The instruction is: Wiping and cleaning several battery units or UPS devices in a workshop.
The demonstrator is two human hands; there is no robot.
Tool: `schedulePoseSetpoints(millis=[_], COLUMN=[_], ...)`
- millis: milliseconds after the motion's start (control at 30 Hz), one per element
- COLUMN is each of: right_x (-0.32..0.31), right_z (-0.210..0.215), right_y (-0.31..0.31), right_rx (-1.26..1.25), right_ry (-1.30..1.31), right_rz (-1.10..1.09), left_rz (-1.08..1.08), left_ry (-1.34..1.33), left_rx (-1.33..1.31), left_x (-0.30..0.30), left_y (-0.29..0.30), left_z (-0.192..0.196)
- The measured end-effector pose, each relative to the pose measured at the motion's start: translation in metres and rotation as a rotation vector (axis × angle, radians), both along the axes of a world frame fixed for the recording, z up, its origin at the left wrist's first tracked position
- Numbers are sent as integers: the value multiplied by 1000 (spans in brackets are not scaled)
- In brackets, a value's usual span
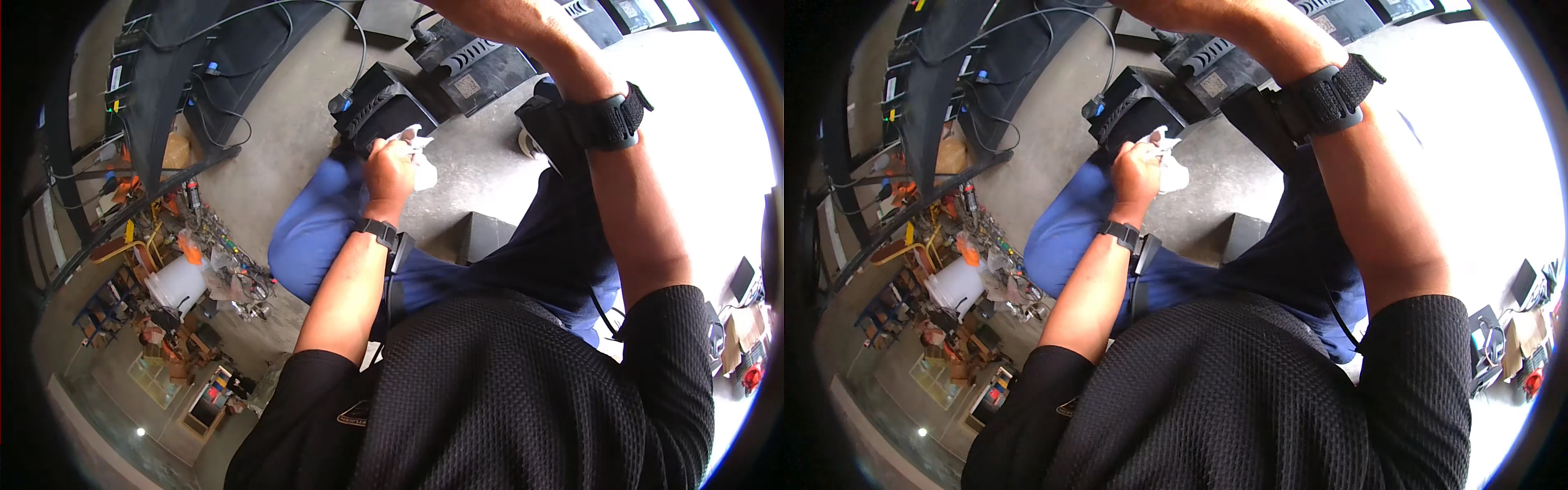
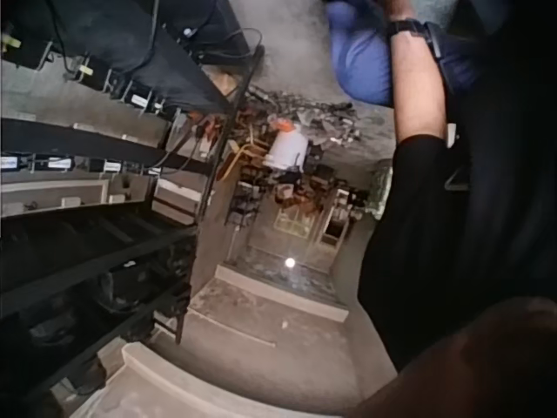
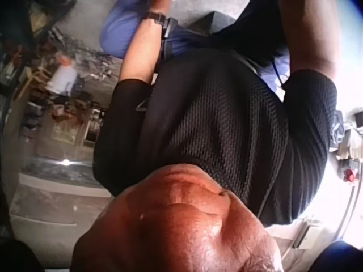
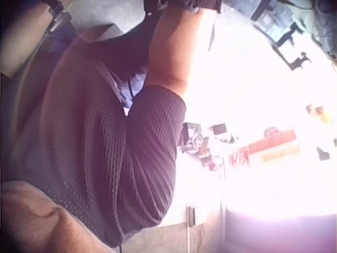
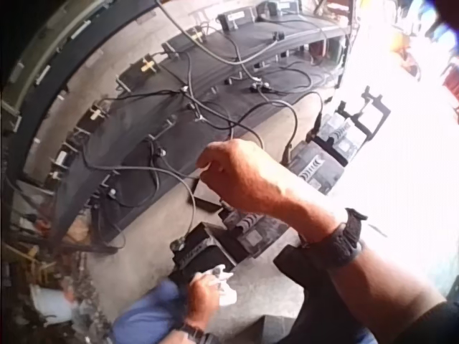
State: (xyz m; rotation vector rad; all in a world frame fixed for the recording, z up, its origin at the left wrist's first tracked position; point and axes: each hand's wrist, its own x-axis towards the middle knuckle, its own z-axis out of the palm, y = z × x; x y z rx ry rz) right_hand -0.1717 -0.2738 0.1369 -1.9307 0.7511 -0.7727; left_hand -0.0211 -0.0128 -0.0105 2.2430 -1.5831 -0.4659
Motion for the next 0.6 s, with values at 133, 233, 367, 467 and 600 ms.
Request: schedulePoseSetpoints(millis=[133,233,367,467,600], right_x=[6,4,6,-2,5], right_z=[9,4,3,3,3], right_y=[2,-1,6,0,4], right_rx=[-67,-73,-43,-101,-139], right_ry=[19,8,-2,29,15], right_rz=[21,34,37,15,37], left_rz=[-31,-29,-65,-38,2], left_ry=[-106,-148,-53,104,-49], left_rx=[114,79,74,27,153], left_x=[21,29,22,-5,15], left_y=[-25,-51,-27,-12,-22], left_z=[3,-2,-1,7,-5])
